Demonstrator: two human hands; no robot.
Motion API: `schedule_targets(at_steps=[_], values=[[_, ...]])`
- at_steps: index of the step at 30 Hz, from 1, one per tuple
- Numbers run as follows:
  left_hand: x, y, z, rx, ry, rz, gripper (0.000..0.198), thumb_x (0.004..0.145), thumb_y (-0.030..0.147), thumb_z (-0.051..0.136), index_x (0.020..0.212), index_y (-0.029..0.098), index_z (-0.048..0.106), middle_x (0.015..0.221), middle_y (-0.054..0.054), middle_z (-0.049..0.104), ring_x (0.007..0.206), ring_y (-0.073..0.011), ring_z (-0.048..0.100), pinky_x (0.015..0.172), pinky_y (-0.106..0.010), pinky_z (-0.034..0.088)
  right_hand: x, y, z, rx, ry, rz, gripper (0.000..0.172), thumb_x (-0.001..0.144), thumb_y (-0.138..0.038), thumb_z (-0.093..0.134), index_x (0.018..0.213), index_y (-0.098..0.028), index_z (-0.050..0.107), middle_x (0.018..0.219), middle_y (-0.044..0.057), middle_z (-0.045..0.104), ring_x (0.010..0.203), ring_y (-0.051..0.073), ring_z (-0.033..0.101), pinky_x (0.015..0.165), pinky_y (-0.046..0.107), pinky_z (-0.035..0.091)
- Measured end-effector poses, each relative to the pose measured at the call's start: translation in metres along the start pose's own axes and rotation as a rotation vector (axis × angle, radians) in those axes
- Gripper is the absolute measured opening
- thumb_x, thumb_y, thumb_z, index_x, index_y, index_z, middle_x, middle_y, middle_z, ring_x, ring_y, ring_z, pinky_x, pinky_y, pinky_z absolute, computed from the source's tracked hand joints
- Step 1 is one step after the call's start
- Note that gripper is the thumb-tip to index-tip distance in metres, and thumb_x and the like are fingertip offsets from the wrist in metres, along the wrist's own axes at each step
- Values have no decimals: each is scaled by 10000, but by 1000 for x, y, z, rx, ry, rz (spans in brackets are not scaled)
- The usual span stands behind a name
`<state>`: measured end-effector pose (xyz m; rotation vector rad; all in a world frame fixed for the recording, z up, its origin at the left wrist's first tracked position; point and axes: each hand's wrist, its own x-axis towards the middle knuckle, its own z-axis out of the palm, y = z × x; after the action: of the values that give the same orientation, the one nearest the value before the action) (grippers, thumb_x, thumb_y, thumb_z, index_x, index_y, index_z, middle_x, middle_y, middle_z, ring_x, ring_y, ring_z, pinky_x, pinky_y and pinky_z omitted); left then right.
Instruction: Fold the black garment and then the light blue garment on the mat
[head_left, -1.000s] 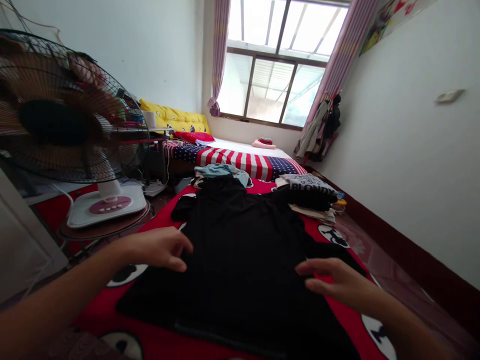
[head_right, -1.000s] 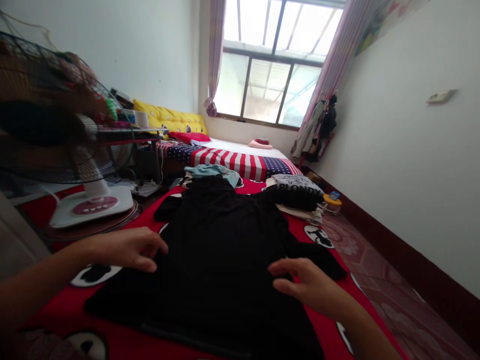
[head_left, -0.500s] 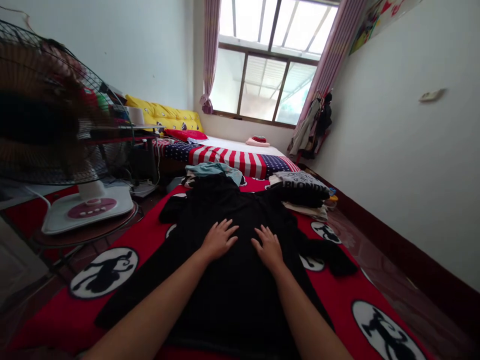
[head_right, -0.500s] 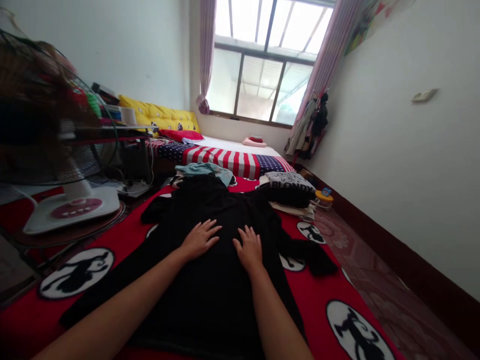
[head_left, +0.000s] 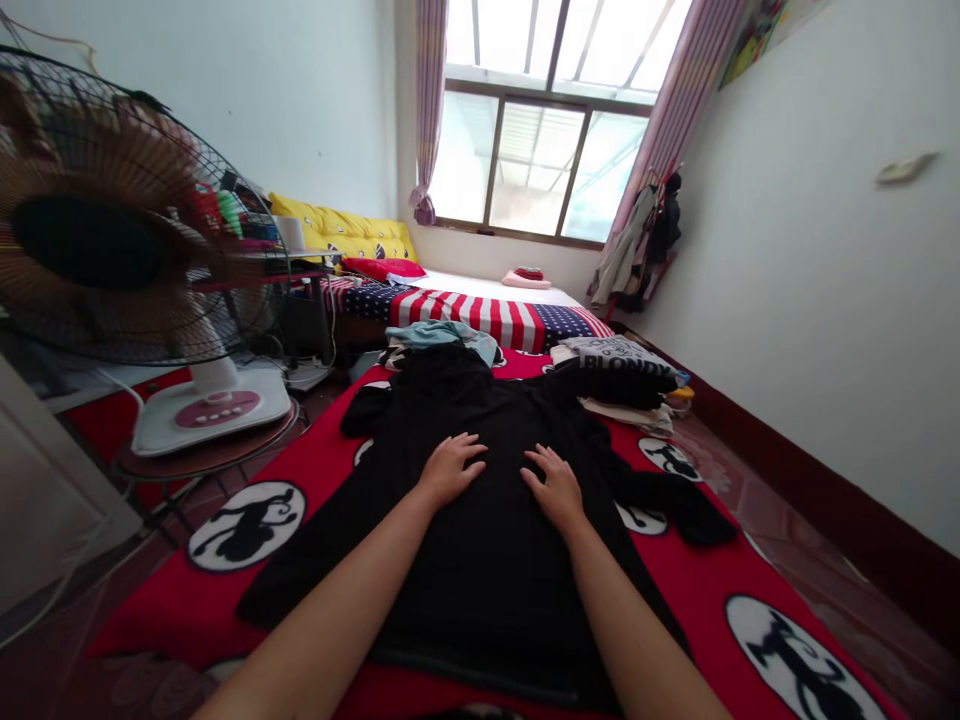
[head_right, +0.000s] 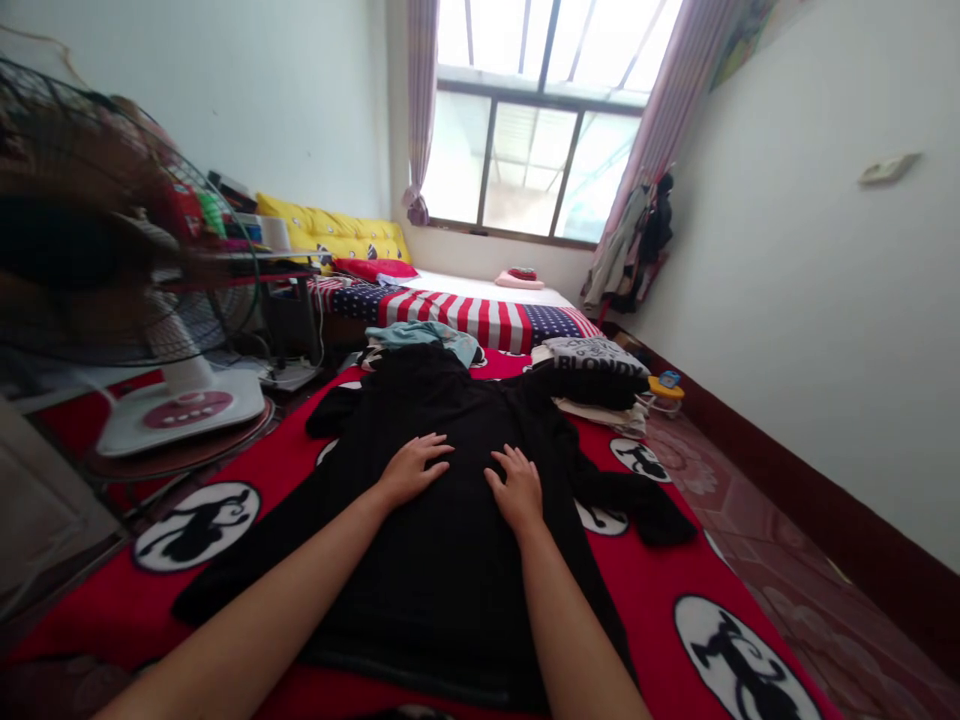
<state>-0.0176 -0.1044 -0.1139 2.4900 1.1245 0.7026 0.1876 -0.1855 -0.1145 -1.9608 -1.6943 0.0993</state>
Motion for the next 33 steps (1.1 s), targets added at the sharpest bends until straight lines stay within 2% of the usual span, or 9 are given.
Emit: schedule_targets(at_steps=[4,9,33], values=[[0,-4,-1,-150,84,-7,269,841,265,551,1067,237,695,1267,-41,605,1249,-204,485,1099,-364,321,1,3,2,24,26,-14,383,865,-358,500,1205,-214,604,1393,66,485,1343,240,354,1104,451,249],[1,-7,2,-234,141,-4,237,813,206,568,990,237,721,1186,-31,655,1188,-192,541,1063,-340,378,3,7,5,49,50,-14,353,843,-336,537,1165,-225,630,1369,60,511,1328,236,380,1098,451,277],[1,-9,3,-305,181,-16,205,798,179,587,929,235,736,1127,-31,682,1128,-200,582,1030,-342,411,3,9,7,101,97,-18,324,813,-316,570,1113,-234,662,1330,60,550,1305,245,415,1092,455,301]])
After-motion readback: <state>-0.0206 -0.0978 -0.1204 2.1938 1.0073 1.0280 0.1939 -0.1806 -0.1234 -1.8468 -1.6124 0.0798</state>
